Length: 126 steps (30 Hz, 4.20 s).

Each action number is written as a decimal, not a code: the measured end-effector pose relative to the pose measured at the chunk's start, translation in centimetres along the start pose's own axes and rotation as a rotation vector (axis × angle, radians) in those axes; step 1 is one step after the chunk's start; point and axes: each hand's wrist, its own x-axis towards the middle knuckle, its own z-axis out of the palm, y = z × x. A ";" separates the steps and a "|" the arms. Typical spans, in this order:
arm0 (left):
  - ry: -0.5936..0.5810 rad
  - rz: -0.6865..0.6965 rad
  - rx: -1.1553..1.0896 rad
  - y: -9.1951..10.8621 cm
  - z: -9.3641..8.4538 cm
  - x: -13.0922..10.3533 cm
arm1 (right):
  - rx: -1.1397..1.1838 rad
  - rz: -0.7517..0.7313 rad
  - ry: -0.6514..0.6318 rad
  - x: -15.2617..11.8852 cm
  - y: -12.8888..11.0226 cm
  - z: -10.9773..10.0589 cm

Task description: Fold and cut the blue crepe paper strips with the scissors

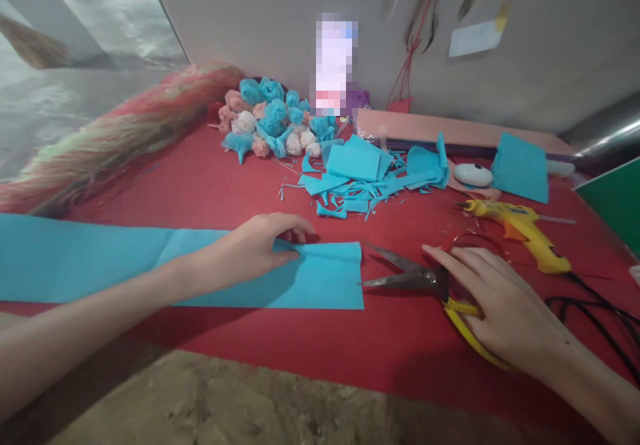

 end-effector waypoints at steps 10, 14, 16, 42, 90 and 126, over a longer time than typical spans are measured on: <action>0.011 0.150 0.049 0.0 -0.3 -0.1 | 0.056 0.020 0.001 -0.2 0.0 0.3; 0.007 0.166 0.066 -0.2 -0.3 -0.2 | 0.076 0.033 -0.004 -0.2 0.0 0.3; 0.016 0.174 0.071 -0.3 -0.2 -0.2 | 0.070 0.033 -0.003 -0.3 0.0 0.3; 0.023 0.245 0.065 -0.3 -0.1 -0.3 | 0.068 0.021 -0.025 -0.3 0.1 0.5; -0.230 0.508 0.014 0.4 1.3 -0.7 | -0.083 -0.262 -0.065 0.7 -1.3 -0.7; -0.113 0.730 0.379 0.1 3.3 0.9 | 0.199 -0.256 -0.143 0.0 -0.3 -1.1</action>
